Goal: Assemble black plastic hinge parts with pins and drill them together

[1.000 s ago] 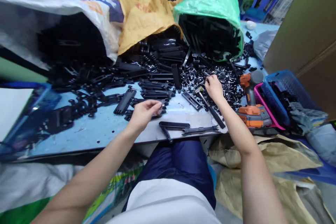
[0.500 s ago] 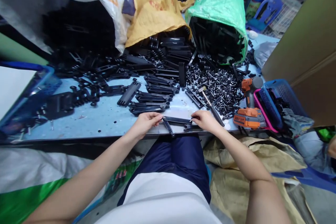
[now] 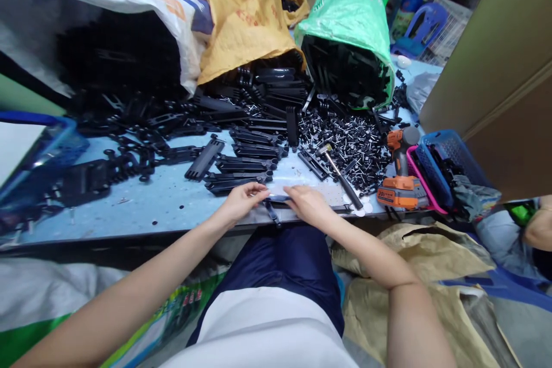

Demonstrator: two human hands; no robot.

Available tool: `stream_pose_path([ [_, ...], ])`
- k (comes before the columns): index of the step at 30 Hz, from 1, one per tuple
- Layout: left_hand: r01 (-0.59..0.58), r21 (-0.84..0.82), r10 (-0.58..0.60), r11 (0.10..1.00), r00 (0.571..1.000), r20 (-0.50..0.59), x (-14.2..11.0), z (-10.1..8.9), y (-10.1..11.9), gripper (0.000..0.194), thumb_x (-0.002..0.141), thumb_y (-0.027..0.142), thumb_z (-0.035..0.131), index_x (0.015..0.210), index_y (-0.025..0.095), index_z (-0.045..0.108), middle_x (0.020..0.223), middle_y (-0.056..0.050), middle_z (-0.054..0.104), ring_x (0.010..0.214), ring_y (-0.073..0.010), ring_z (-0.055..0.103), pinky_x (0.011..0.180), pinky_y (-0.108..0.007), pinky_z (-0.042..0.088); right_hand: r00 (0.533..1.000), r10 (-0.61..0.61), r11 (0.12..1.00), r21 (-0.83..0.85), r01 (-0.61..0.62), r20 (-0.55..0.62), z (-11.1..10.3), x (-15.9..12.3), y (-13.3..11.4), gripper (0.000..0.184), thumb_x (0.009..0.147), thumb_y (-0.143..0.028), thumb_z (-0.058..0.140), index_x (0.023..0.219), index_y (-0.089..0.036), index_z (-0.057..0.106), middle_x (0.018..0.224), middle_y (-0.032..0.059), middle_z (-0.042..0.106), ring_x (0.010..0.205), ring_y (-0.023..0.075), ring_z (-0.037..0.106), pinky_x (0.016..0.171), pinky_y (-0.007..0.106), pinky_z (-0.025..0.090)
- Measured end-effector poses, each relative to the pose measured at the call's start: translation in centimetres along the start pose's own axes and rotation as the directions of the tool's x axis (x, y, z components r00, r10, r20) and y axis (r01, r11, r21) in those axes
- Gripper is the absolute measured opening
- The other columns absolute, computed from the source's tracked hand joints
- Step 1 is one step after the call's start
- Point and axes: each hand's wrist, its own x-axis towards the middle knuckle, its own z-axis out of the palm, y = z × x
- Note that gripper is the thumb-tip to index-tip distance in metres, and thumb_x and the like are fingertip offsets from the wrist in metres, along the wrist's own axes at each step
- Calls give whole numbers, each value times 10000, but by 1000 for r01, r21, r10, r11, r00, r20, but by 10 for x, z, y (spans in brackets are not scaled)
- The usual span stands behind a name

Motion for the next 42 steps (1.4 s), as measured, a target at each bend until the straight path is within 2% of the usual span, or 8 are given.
stream_pose_path([
  [6, -17, -69, 15, 997, 999, -30, -13, -5, -12, 460, 598, 524, 578, 881, 161, 597, 778, -43, 642, 654, -160, 592, 532, -255, 451, 958, -215, 957, 157, 245, -188, 42, 26, -14, 361, 933, -240, 333, 1264, -205, 474, 1230, 109, 552, 1083, 168, 547, 902, 323, 453],
  [9, -61, 234, 82, 970, 993, -81, -30, 0, -16, 316, 686, 475, 494, 747, 181, 593, 700, -39, 634, 656, -181, 605, 588, -290, 463, 957, -206, 938, 238, 253, -206, 51, 28, -8, 372, 933, -220, 319, 1270, -188, 473, 1180, 100, 587, 1086, 153, 541, 927, 316, 443],
  [14, -37, 764, 67, 644, 998, -8, -48, 30, -10, 288, 748, 398, 465, 603, 194, 607, 581, -82, 639, 607, -252, 624, 557, -320, 422, 960, -161, 919, 321, 231, -228, 53, 27, -4, 378, 921, -197, 323, 1257, -186, 497, 1186, 86, 585, 1108, 139, 514, 960, 315, 426],
  [22, 50, 829, 21, 556, 997, -75, -49, 38, -5, 289, 789, 355, 446, 667, 194, 653, 674, -111, 682, 703, -280, 655, 586, -312, 421, 986, -86, 971, 208, 114, -143, 57, 30, -9, 345, 910, -237, 387, 1187, -157, 575, 1175, 99, 589, 1038, 175, 524, 926, 321, 448],
  [28, -97, 858, 172, 504, 985, 10, -53, 39, -19, 273, 844, 284, 408, 819, 154, 647, 746, -105, 686, 694, -230, 643, 594, -290, 437, 947, -151, 965, 166, 204, -283, 55, 15, 0, 351, 913, -295, 392, 1210, -188, 546, 1230, 100, 551, 1103, 193, 503, 942, 363, 445],
  [31, -335, 850, 397, 406, 903, 166, -46, 25, -22, 297, 867, 319, 401, 835, 149, 643, 792, -112, 670, 797, -230, 622, 677, -307, 458, 882, -112, 972, 132, 193, -458, 47, -17, 23, 403, 907, -313, 408, 1294, -211, 452, 1250, 113, 525, 1147, 213, 482, 952, 402, 435],
  [36, -712, 688, 585, 139, 620, 523, -21, 31, -11, 458, 802, 466, 518, 1089, 110, 551, 1054, -164, 602, 1041, -281, 522, 877, -394, 412, 866, -110, 991, 18, 136, -488, 52, -60, 54, 401, 906, -287, 412, 1295, -192, 439, 1088, 122, 606, 956, 203, 583, 794, 355, 502],
  [42, -751, 636, 362, 178, 651, 667, -3, 56, -6, 500, 768, 491, 570, 1107, 127, 520, 945, -110, 619, 915, -239, 557, 783, -341, 439, 890, -198, 980, -76, 183, -412, 66, -55, 67, 360, 918, -330, 391, 1215, -159, 500, 896, 92, 649, 803, 176, 595, 680, 303, 477],
])
